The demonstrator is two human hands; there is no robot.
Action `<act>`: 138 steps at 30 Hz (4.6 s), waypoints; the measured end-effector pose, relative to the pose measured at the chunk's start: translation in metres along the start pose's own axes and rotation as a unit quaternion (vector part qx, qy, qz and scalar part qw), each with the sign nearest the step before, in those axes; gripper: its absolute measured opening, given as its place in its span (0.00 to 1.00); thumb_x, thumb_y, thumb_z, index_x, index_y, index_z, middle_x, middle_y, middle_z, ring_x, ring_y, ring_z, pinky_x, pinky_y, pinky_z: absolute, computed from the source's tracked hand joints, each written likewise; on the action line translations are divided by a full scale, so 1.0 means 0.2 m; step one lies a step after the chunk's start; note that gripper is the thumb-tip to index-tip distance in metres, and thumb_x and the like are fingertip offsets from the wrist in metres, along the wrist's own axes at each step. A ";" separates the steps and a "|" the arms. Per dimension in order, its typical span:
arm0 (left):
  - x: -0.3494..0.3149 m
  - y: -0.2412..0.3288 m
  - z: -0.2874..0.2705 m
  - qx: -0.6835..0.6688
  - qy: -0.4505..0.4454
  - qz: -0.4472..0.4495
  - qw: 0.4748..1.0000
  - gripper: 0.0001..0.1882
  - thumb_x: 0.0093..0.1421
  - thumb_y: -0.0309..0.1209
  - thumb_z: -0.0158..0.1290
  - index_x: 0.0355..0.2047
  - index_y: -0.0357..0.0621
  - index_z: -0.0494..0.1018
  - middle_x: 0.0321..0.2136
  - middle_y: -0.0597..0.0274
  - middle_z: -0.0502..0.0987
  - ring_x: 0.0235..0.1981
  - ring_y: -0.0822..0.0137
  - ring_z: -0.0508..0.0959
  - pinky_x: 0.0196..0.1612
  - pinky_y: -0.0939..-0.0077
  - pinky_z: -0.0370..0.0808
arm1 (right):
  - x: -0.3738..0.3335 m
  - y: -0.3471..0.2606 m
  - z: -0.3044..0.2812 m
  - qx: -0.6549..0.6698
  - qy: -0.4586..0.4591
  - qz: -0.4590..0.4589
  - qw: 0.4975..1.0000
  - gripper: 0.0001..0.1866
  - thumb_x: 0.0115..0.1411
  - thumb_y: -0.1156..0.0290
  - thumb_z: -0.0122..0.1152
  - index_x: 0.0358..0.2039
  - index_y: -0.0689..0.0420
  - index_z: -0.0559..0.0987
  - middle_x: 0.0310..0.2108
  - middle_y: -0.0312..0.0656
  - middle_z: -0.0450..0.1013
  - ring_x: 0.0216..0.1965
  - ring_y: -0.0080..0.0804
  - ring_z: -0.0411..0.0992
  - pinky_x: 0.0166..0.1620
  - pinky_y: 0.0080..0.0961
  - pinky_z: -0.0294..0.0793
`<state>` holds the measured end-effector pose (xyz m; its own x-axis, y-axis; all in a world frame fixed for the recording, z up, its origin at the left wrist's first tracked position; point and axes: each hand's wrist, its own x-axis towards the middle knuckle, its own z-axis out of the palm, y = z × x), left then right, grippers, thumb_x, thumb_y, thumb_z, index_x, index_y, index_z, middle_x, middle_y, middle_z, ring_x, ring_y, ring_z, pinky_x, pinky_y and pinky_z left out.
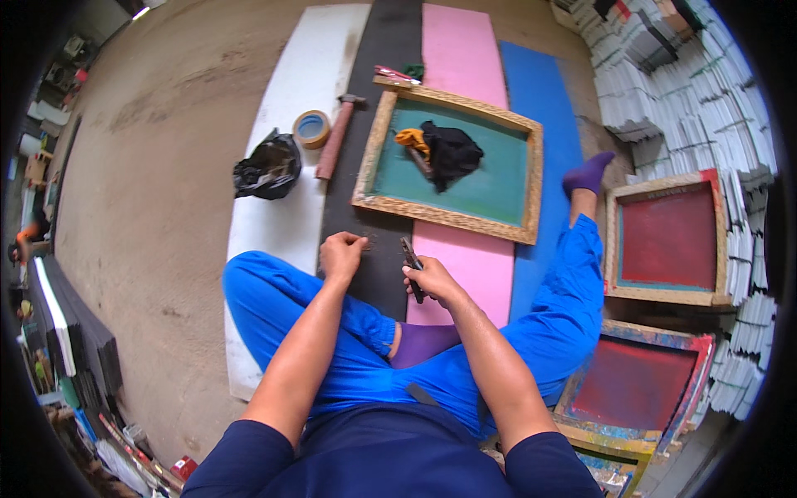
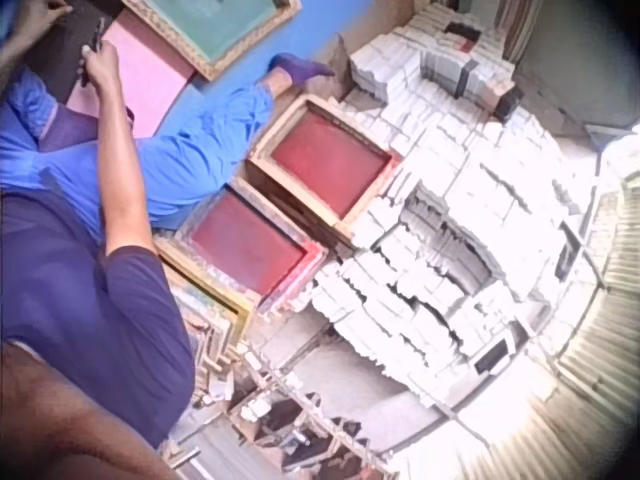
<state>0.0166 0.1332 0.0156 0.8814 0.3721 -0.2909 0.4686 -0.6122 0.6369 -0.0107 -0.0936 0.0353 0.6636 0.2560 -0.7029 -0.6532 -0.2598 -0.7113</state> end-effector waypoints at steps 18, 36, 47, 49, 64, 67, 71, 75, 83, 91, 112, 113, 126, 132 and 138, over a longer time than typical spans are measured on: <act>-0.13 0.15 0.20 0.051 -0.008 0.214 0.976 0.11 0.59 0.39 0.62 0.33 0.46 0.84 0.35 0.60 0.81 0.38 0.56 0.82 0.41 0.61 0.78 | -0.13 0.07 -0.81 -0.120 0.196 0.107 0.967 0.10 0.66 0.66 0.59 0.35 0.60 0.73 0.23 0.39 0.72 0.20 0.31 0.74 0.20 0.32 0.71; -0.15 0.27 0.28 0.020 -0.024 0.238 0.971 0.09 0.58 0.39 0.62 0.30 0.47 0.83 0.34 0.60 0.79 0.37 0.54 0.81 0.40 0.60 0.78 | -0.11 -0.04 -0.81 -0.182 0.217 0.178 0.943 0.17 0.67 0.61 0.57 0.38 0.67 0.75 0.30 0.56 0.78 0.29 0.48 0.80 0.31 0.51 0.79; -0.15 0.25 0.30 0.018 -0.037 0.231 0.972 0.09 0.58 0.39 0.62 0.31 0.47 0.83 0.33 0.59 0.80 0.36 0.54 0.81 0.39 0.61 0.78 | -0.11 0.06 -0.67 -0.298 0.344 0.073 0.887 0.19 0.65 0.60 0.58 0.39 0.66 0.79 0.38 0.66 0.78 0.45 0.67 0.76 0.49 0.57 0.74; -0.16 0.25 0.31 0.016 -0.034 0.238 0.971 0.10 0.59 0.39 0.62 0.31 0.47 0.84 0.34 0.59 0.80 0.36 0.54 0.82 0.39 0.61 0.78 | -0.06 0.16 -0.67 -0.279 0.364 0.027 0.888 0.17 0.65 0.60 0.58 0.37 0.65 0.79 0.35 0.64 0.79 0.43 0.68 0.76 0.46 0.57 0.74; -0.14 0.16 0.29 -0.291 -0.190 0.064 0.936 0.17 0.66 0.40 0.59 0.43 0.37 0.82 0.32 0.62 0.84 0.28 0.76 0.78 0.30 0.77 0.75 | -0.09 0.10 -0.14 -0.094 0.134 -0.056 0.985 0.19 0.64 0.57 0.61 0.31 0.63 0.77 0.23 0.53 0.77 0.28 0.48 0.79 0.36 0.43 0.75; -0.15 0.16 0.25 -0.336 -0.206 0.032 0.919 0.17 0.68 0.39 0.58 0.43 0.36 0.81 0.32 0.63 0.83 0.27 0.77 0.77 0.30 0.80 0.75 | -0.03 0.12 -0.01 -0.113 0.095 -0.080 0.986 0.16 0.66 0.59 0.60 0.33 0.62 0.77 0.20 0.42 0.75 0.20 0.32 0.74 0.25 0.31 0.73; -0.15 0.12 0.15 -0.329 -0.178 -0.037 0.927 0.15 0.67 0.39 0.59 0.41 0.38 0.80 0.32 0.65 0.82 0.25 0.76 0.77 0.25 0.80 0.71 | 0.00 0.06 0.10 -0.078 0.031 -0.044 0.995 0.14 0.68 0.60 0.59 0.37 0.60 0.77 0.22 0.37 0.75 0.18 0.26 0.73 0.19 0.26 0.72; -0.12 0.03 0.14 -0.317 -0.134 -0.076 0.936 0.14 0.67 0.39 0.58 0.39 0.39 0.80 0.30 0.64 0.81 0.24 0.75 0.77 0.23 0.79 0.70 | 0.00 -0.01 0.14 -0.002 -0.063 0.019 0.998 0.15 0.69 0.60 0.58 0.43 0.60 0.76 0.29 0.39 0.77 0.25 0.27 0.76 0.25 0.27 0.76; -0.07 -0.01 0.12 -0.112 0.046 -0.034 0.992 0.15 0.58 0.39 0.65 0.30 0.37 0.81 0.27 0.55 0.84 0.29 0.63 0.83 0.38 0.65 0.78 | 0.03 0.11 0.00 0.035 0.026 0.011 0.999 0.14 0.69 0.61 0.57 0.45 0.60 0.74 0.30 0.39 0.75 0.28 0.28 0.76 0.30 0.30 0.78; -0.14 0.13 0.20 -0.086 0.009 0.065 0.994 0.15 0.60 0.41 0.63 0.32 0.40 0.82 0.31 0.54 0.84 0.35 0.55 0.84 0.42 0.63 0.78 | -0.06 0.17 -0.43 -0.088 0.250 0.033 0.964 0.19 0.66 0.59 0.57 0.38 0.67 0.77 0.27 0.53 0.78 0.25 0.47 0.79 0.28 0.44 0.77; -0.17 0.14 0.26 -0.064 -0.034 0.092 0.993 0.15 0.60 0.40 0.61 0.33 0.38 0.82 0.32 0.50 0.84 0.37 0.55 0.84 0.43 0.62 0.77 | -0.02 0.12 -0.47 -0.138 0.318 0.076 0.935 0.20 0.66 0.58 0.54 0.43 0.65 0.78 0.42 0.63 0.79 0.47 0.61 0.78 0.50 0.51 0.75; -0.18 0.14 0.26 -0.067 -0.036 0.089 0.993 0.15 0.60 0.40 0.61 0.33 0.38 0.82 0.33 0.50 0.84 0.37 0.54 0.84 0.44 0.62 0.77 | -0.03 0.12 -0.47 -0.157 0.321 0.080 0.931 0.20 0.66 0.58 0.54 0.43 0.65 0.78 0.43 0.63 0.79 0.48 0.62 0.77 0.51 0.52 0.74; -0.15 0.15 0.28 -0.080 -0.036 0.085 0.992 0.16 0.61 0.40 0.61 0.34 0.37 0.82 0.32 0.51 0.84 0.36 0.58 0.84 0.42 0.65 0.77 | -0.06 0.07 -0.45 -0.189 0.328 0.075 0.922 0.18 0.66 0.60 0.53 0.43 0.63 0.79 0.42 0.61 0.79 0.49 0.64 0.76 0.52 0.52 0.74; -0.14 0.15 0.24 -0.081 -0.027 0.076 0.993 0.16 0.61 0.40 0.61 0.35 0.37 0.82 0.32 0.51 0.85 0.36 0.58 0.84 0.42 0.65 0.77 | 0.05 0.26 -0.50 -0.017 0.293 0.020 0.956 0.13 0.65 0.62 0.56 0.34 0.61 0.77 0.25 0.50 0.78 0.25 0.45 0.78 0.29 0.42 0.77; -0.14 0.12 0.18 -0.133 -0.027 0.044 0.990 0.15 0.60 0.40 0.62 0.35 0.38 0.83 0.31 0.52 0.85 0.36 0.58 0.85 0.42 0.65 0.78 | 0.00 0.27 -0.51 0.206 0.189 -0.018 0.960 0.11 0.67 0.65 0.57 0.30 0.57 0.73 0.17 0.38 0.71 0.13 0.27 0.69 0.16 0.27 0.70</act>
<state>0.0054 0.0827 0.0144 0.9232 0.2833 -0.2596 0.3645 -0.4320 0.8249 -0.0081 -0.2014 -0.0027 0.7222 -0.1181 -0.6815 -0.6647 0.1536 -0.7311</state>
